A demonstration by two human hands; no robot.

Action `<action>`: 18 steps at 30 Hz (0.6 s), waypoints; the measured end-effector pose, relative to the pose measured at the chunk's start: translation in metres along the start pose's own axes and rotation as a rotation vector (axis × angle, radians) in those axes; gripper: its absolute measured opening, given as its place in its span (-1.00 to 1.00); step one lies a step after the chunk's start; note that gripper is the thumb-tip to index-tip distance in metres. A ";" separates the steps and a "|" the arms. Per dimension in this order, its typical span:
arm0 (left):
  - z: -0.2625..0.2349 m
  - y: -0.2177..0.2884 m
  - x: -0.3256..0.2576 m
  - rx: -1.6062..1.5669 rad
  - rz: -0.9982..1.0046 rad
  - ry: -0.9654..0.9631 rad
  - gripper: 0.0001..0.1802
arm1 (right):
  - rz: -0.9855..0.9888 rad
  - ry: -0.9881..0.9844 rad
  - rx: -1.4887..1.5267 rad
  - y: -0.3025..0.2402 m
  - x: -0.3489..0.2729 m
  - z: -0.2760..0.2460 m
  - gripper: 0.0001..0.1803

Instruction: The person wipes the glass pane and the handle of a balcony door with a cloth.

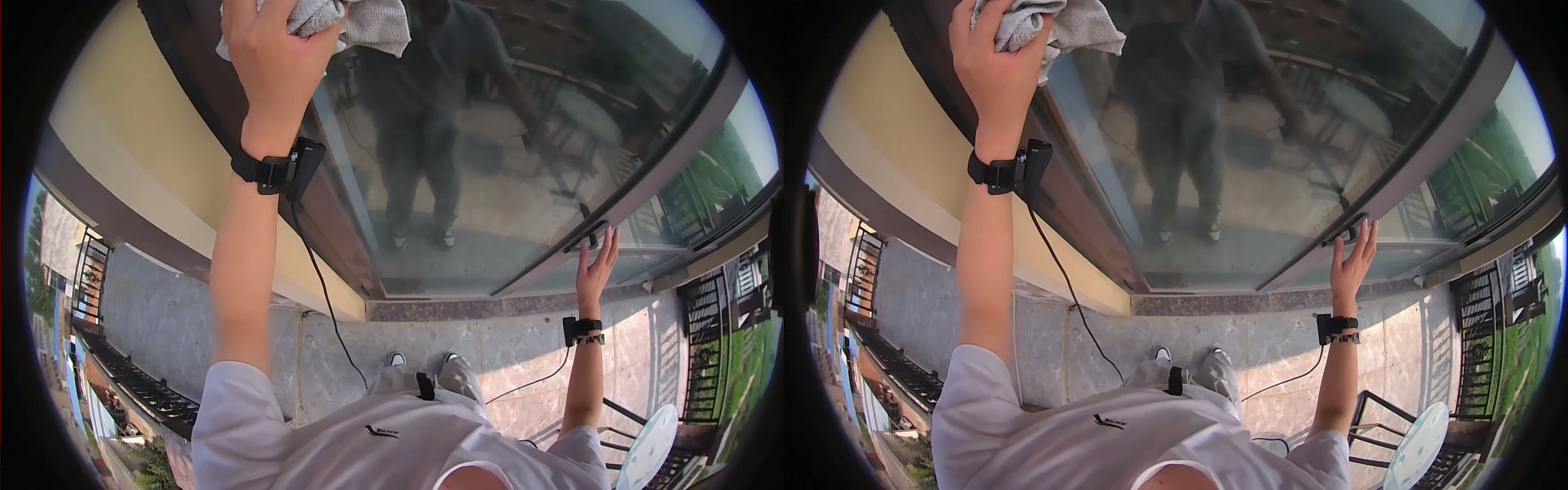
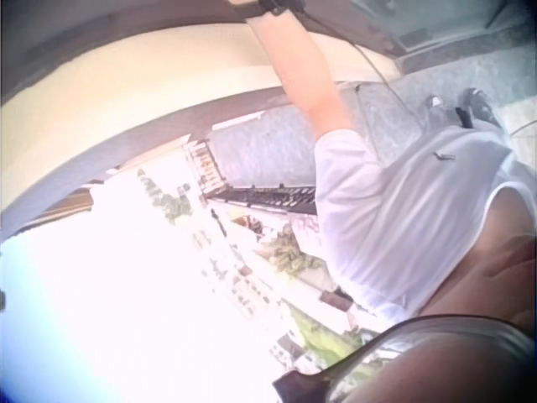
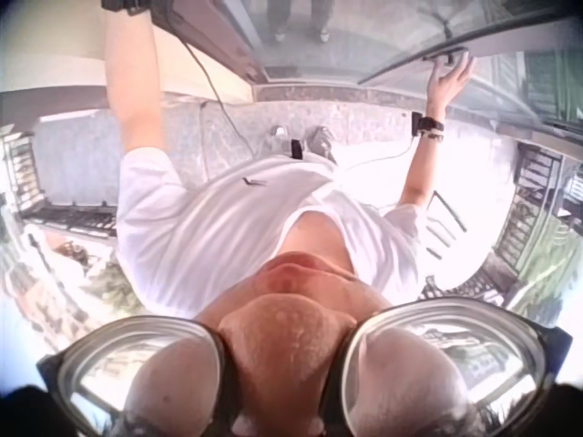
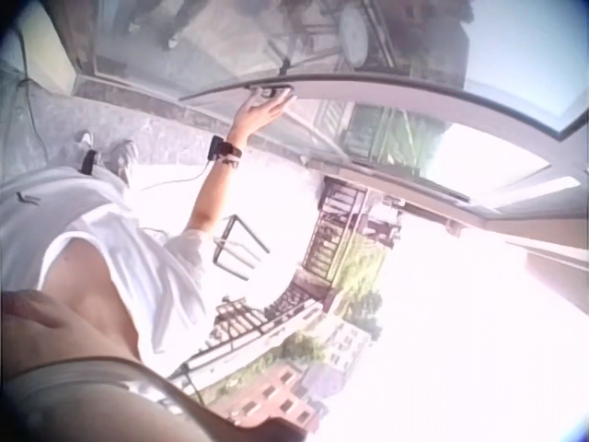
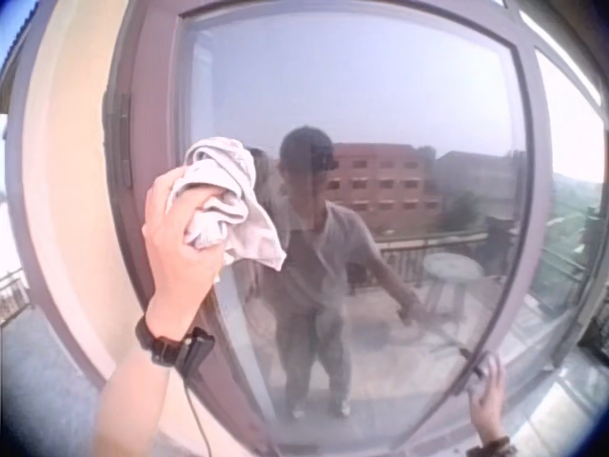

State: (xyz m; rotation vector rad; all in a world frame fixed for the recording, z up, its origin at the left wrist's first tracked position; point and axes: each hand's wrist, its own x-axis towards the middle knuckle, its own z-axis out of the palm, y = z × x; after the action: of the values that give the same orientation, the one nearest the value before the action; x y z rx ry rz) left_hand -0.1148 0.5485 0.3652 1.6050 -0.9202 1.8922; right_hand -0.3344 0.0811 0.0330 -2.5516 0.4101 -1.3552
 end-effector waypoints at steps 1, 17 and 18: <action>0.008 -0.005 0.008 0.050 0.046 0.013 -0.49 | -0.021 -0.034 -0.054 0.016 0.005 0.005 -0.31; -0.050 0.050 -0.391 -0.067 0.564 -1.143 -0.92 | -0.384 -0.401 0.038 0.089 -0.011 0.050 -0.65; -0.052 0.051 -0.392 -0.063 0.587 -1.169 -0.94 | -0.392 -0.416 0.032 0.090 -0.009 0.052 -0.65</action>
State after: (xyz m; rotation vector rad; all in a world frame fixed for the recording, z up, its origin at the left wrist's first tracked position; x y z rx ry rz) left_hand -0.1127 0.5763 -0.0323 2.6111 -2.0410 1.0086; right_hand -0.3091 0.0032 -0.0318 -2.8858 -0.1944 -0.8730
